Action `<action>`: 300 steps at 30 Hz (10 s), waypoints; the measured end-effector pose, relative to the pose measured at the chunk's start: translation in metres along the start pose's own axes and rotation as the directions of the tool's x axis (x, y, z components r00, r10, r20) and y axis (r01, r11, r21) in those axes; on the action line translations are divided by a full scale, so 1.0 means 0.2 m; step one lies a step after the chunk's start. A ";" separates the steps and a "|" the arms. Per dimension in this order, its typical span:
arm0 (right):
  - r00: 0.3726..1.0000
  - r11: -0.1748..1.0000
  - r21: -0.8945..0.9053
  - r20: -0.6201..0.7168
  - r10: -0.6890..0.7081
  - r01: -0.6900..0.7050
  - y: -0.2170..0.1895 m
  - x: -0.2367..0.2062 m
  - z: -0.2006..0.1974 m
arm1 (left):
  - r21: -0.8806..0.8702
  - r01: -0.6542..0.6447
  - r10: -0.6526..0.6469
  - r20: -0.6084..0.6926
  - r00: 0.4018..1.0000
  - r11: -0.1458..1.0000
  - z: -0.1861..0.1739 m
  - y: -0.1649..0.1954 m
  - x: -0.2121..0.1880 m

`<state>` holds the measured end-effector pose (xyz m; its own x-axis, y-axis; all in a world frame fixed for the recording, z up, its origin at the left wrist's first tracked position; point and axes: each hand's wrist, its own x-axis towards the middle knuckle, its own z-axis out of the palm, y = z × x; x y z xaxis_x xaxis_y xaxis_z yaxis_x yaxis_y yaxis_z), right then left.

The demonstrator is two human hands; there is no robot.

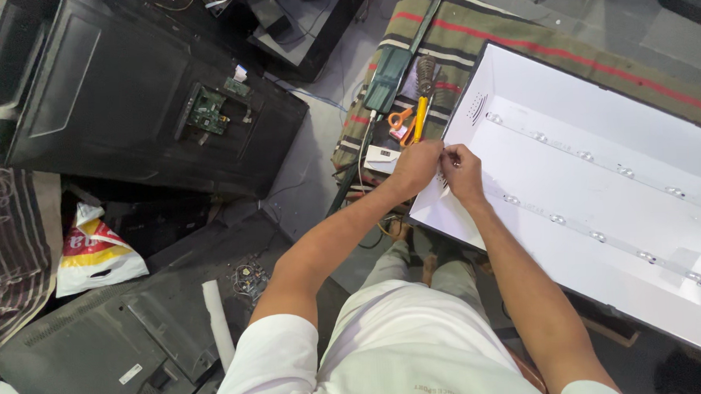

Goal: The person works on a disassembled TV backlight panel lying on a padded workbench, pressing and aligning LED light strips and the white diffuser sheet inside the frame. They run their fingers along the strip edges and panel border to seat the components, reposition the panel, and press along its edges.

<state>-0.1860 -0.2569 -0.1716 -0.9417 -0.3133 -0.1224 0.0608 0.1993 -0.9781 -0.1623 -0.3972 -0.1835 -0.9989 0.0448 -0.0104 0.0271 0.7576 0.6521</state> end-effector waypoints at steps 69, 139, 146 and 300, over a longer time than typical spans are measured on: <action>0.981 0.877 -0.481 -0.158 -0.114 0.024 -0.05 -0.06 0.13 | -0.689 0.327 -0.633 -0.246 0.734 0.647 0.26 0.03 -0.27; 0.977 0.871 -0.442 0.111 -0.183 0.214 -0.03 -0.01 -0.02 | -0.626 0.286 -0.510 -0.210 0.834 0.725 0.13 0.03 -0.25; 0.979 0.896 -0.395 0.084 -0.186 0.204 -0.02 0.01 -0.01 | -0.595 0.282 -0.503 -0.243 0.829 0.753 0.14 0.03 -0.25; 0.899 0.901 0.144 0.235 0.370 -0.408 0.08 -0.50 -0.22 | -0.891 0.356 -0.784 0.000 0.621 0.282 0.19 0.09 -0.92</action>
<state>-0.1057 -0.1812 -0.1684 -0.7463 -0.4264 -0.5111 0.4869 0.1739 -0.8560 0.0237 -0.3666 -0.1985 -0.6416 -0.5662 -0.5175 -0.3813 -0.3500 0.8556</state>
